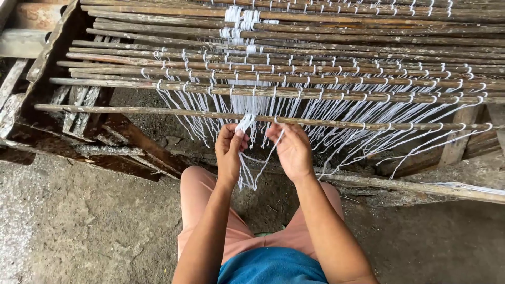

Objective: The person is weaving or looping white threads onto a series of wooden sticks arranged on a frame.

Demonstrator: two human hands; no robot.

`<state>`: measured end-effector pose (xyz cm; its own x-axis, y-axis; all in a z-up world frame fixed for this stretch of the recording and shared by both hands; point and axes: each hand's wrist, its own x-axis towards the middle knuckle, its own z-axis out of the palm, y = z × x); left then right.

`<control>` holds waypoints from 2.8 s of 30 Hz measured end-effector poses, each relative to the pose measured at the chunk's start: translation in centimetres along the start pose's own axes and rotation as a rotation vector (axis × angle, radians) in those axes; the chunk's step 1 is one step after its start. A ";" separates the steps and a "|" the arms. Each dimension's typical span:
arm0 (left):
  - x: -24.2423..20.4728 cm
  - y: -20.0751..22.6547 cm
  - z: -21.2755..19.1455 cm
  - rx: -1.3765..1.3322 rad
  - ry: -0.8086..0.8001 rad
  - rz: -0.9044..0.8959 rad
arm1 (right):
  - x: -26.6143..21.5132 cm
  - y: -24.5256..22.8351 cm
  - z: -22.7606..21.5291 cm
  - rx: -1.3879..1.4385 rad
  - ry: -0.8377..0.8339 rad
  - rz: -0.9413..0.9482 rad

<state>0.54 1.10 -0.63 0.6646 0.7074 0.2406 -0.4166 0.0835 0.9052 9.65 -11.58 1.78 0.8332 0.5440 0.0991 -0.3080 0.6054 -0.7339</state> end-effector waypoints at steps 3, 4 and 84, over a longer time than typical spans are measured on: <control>-0.5 -0.2 0.5 -0.033 -0.010 0.017 | 0.4 2.5 -0.2 -0.177 -0.059 0.087; -0.6 -0.3 0.6 -0.032 -0.014 0.011 | 0.6 2.4 0.6 -0.175 -0.052 0.086; -0.9 0.7 0.5 0.293 0.010 0.236 | 1.0 3.9 1.5 -0.431 0.077 -0.095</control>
<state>-0.03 0.17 -0.06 0.5653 0.6899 0.4522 -0.3617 -0.2854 0.8875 8.62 -7.83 0.04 0.8852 0.4433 0.1414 -0.0225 0.3444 -0.9386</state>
